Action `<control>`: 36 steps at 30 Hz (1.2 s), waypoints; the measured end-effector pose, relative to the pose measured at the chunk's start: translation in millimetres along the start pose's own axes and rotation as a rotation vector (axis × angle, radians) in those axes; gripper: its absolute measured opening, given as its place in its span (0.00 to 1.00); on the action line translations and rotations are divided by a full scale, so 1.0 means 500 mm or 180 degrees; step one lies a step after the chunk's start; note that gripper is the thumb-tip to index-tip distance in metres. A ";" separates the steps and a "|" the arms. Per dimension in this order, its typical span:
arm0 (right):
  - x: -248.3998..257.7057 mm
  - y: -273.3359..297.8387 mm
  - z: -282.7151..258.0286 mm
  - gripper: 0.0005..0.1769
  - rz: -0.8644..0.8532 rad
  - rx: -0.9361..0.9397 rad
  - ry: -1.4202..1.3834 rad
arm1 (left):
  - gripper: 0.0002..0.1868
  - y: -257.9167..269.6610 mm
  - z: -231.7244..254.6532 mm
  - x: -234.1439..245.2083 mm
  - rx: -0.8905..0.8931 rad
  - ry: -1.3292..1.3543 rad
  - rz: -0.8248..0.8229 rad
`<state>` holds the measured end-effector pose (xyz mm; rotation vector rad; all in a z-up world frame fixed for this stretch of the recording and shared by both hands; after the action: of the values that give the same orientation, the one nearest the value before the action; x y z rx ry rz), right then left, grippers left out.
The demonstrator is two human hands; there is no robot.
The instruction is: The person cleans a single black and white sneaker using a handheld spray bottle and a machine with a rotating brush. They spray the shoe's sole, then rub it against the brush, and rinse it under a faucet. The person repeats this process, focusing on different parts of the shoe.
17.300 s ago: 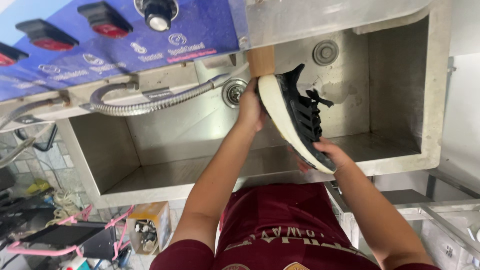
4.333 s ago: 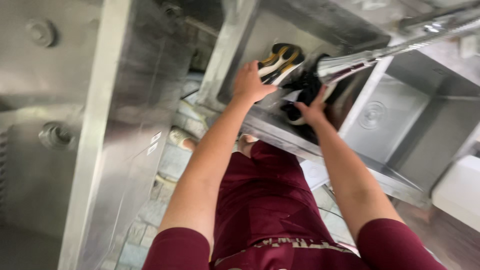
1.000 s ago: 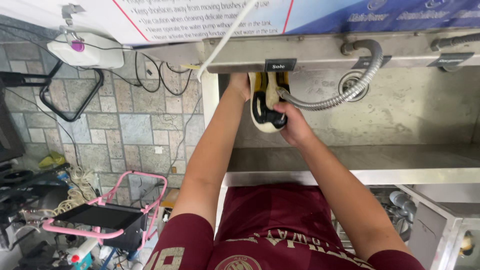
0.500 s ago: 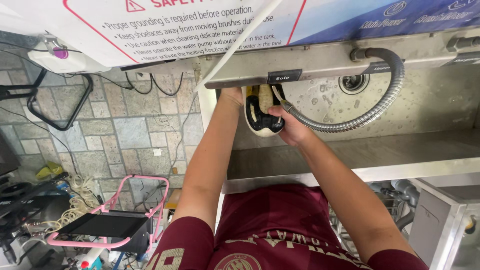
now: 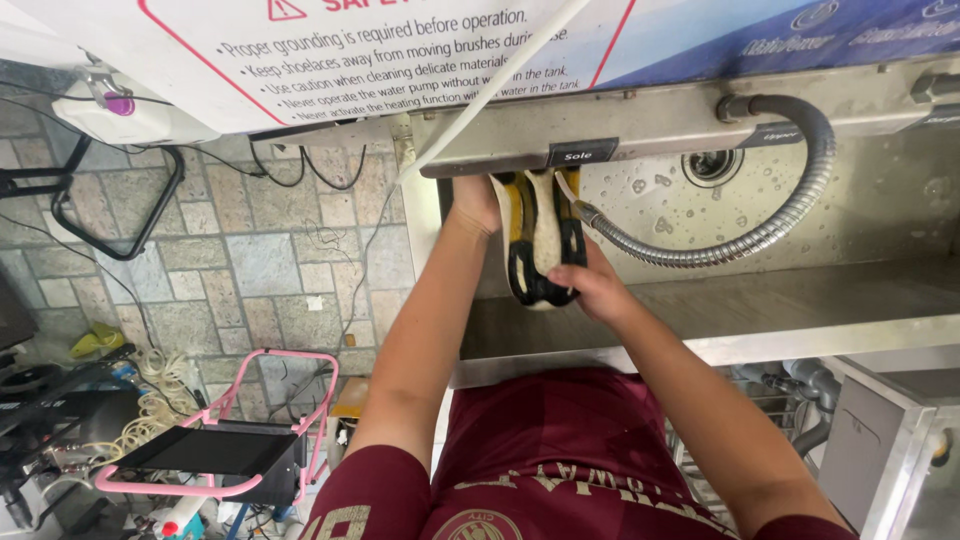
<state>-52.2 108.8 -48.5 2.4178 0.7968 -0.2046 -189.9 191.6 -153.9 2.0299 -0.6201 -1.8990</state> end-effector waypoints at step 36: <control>0.081 0.104 0.078 0.58 -0.0303 -0.0331 0.0576 | 0.26 0.087 -0.068 0.029 0.0004 0.0323 -0.0087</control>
<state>12.5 72.6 -68.1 2.3254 0.9795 0.0195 -160.3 144.0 -142.3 2.1306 -0.5708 -1.7975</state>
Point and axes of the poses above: each hand's wrist, its own y-axis away from the middle knuckle, its own x-axis out of the back of the hand, z = x × y, the point moved 10 cm from there along -y, towards the middle knuckle, and after that the axes turned 13 degrees about y, right-handed, at the moved point
